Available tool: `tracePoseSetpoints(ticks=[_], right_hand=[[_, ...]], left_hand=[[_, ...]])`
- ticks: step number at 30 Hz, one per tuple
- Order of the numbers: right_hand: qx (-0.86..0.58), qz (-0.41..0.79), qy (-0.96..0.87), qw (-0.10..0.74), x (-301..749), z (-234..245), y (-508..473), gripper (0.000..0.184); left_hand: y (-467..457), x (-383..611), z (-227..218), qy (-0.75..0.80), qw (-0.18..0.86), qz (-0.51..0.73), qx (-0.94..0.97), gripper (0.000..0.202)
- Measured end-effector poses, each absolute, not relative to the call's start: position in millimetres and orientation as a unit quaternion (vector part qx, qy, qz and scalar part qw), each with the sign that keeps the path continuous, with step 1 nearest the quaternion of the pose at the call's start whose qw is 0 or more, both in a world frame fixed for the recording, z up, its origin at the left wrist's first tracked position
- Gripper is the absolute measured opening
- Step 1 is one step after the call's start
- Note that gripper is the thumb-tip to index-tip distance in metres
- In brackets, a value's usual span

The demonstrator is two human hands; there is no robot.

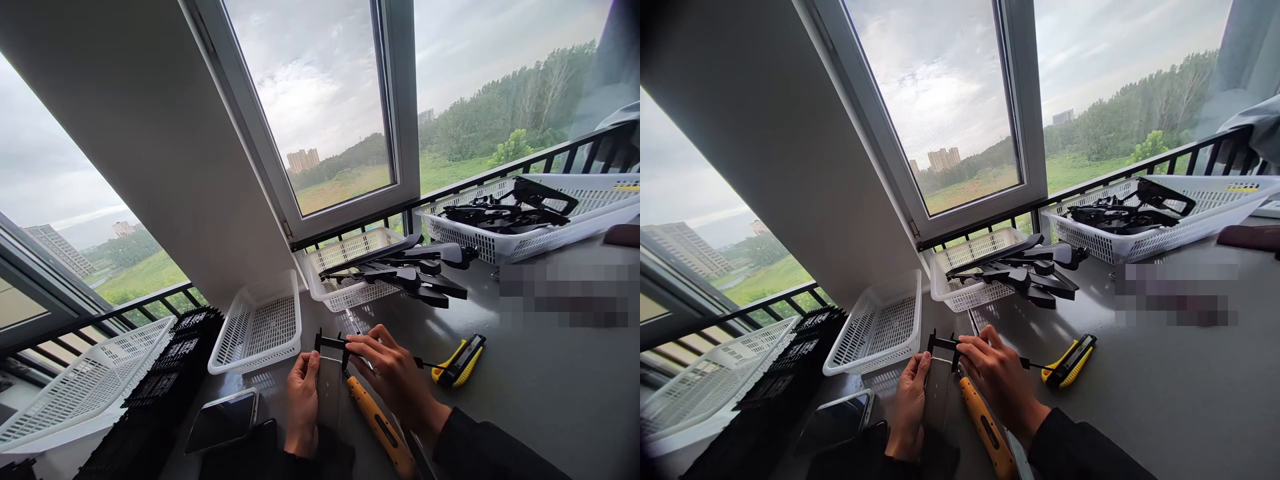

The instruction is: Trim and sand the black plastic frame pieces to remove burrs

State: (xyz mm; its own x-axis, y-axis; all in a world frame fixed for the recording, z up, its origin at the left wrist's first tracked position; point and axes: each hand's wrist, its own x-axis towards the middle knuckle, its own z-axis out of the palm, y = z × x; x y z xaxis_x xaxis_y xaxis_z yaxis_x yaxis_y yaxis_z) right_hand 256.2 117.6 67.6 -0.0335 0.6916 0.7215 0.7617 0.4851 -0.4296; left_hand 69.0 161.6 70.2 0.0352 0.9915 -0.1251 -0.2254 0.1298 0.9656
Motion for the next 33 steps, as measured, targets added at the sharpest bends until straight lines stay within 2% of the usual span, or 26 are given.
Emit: tracePoseSetpoints(ticks=[11,17,33], right_hand=[[-0.51,-0.039,-0.721,0.467,253.5,66.5,117.4,0.016],[-0.497,-0.054,-0.723,0.476,251.5,67.8,116.1,0.019],[-0.487,-0.045,-0.745,0.454,241.4,69.2,110.5,0.013]], left_hand=[[154.4,70.6,79.0,0.489,0.518,0.53,0.46,0.06],[155.9,69.0,79.8,0.492,0.491,0.534,0.481,0.056],[157.4,67.3,85.0,0.488,0.495,0.551,0.462,0.061]])
